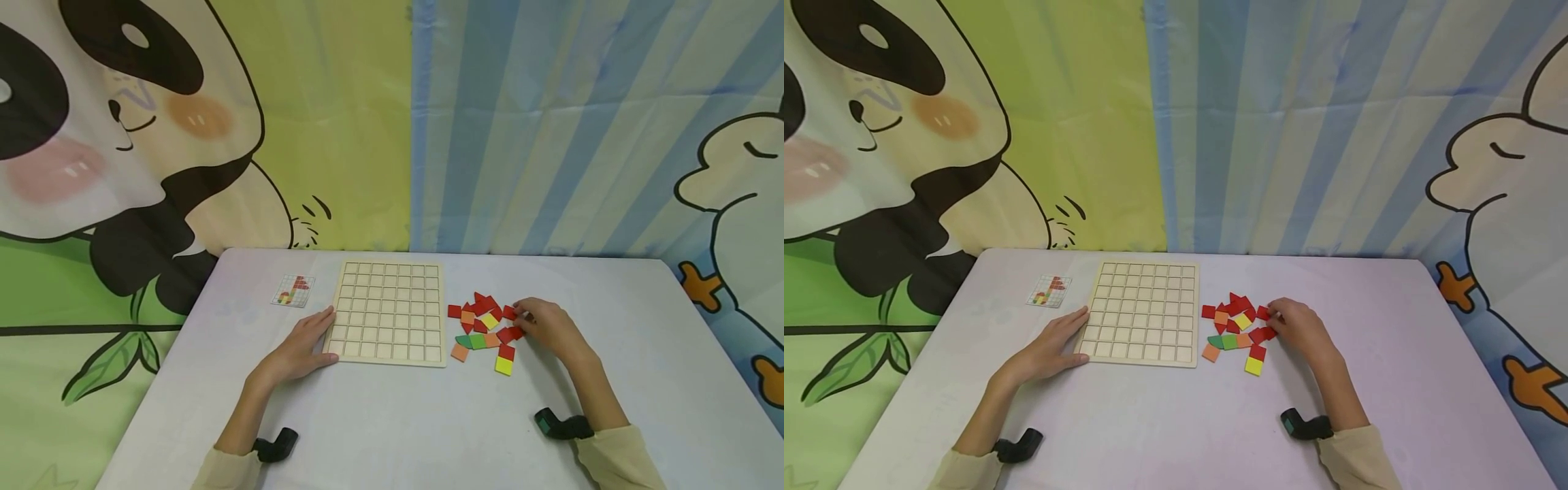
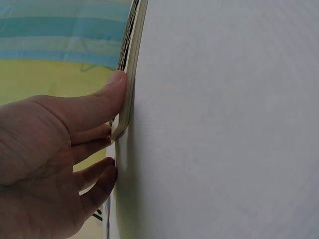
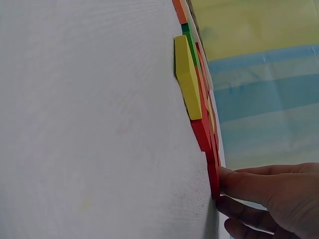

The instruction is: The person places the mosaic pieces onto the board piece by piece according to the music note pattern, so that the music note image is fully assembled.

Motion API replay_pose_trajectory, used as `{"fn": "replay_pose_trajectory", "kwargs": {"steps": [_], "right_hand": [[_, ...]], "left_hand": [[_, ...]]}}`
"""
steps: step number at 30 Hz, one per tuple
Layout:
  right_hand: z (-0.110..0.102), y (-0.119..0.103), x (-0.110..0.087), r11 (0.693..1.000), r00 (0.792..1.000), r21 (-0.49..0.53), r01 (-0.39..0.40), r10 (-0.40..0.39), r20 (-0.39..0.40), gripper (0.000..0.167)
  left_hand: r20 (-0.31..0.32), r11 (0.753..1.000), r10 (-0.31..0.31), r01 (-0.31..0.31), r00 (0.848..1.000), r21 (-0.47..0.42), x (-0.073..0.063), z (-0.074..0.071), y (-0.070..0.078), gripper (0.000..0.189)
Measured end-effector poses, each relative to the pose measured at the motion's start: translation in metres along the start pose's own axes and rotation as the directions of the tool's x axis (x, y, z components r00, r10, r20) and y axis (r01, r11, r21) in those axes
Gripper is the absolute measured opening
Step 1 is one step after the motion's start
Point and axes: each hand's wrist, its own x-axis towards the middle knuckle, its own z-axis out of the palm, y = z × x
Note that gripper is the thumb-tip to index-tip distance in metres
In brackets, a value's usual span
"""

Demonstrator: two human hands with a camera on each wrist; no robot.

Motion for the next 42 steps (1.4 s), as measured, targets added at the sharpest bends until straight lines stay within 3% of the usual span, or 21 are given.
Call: {"fn": "replay_pose_trajectory", "kwargs": {"steps": [9, 17, 24, 27, 36, 42], "right_hand": [[0.005, 0.0, -0.001, 0.999, 0.998, -0.002, -0.052, 0.052, -0.02, 0.027], [0.005, 0.0, -0.001, 0.999, 0.998, 0.003, -0.05, 0.05, -0.025, 0.027], [0.006, -0.001, 0.001, 0.998, 0.998, 0.004, -0.062, 0.062, -0.006, 0.029], [0.006, -0.001, 0.002, 0.997, 0.998, 0.014, -0.07, 0.07, 0.002, 0.03], [0.005, 0.002, 0.002, 0.994, 0.997, 0.075, -0.076, 0.076, 0.007, 0.032], [0.0, 0.008, 0.0, 0.99, 0.997, 0.118, -0.075, 0.078, -0.022, 0.034]], "left_hand": [[-0.003, 1.0, -0.001, 0.0, 1.0, -0.005, 0.001, 0.002, -0.001, 0.085], [-0.02, 1.0, -0.004, 0.004, 1.0, -0.003, 0.002, 0.004, 0.0, 0.086], [-0.082, 1.0, 0.0, 0.0, 0.997, 0.004, 0.003, 0.01, -0.001, 0.08], [-0.119, 1.0, -0.004, 0.003, 0.993, -0.015, 0.004, 0.013, -0.002, 0.078], [-0.15, 0.989, -0.054, 0.032, 0.987, -0.143, 0.011, 0.022, 0.0, 0.071], [-0.162, 0.986, -0.035, 0.008, 0.986, -0.166, 0.014, 0.022, 0.0, 0.065]]}}
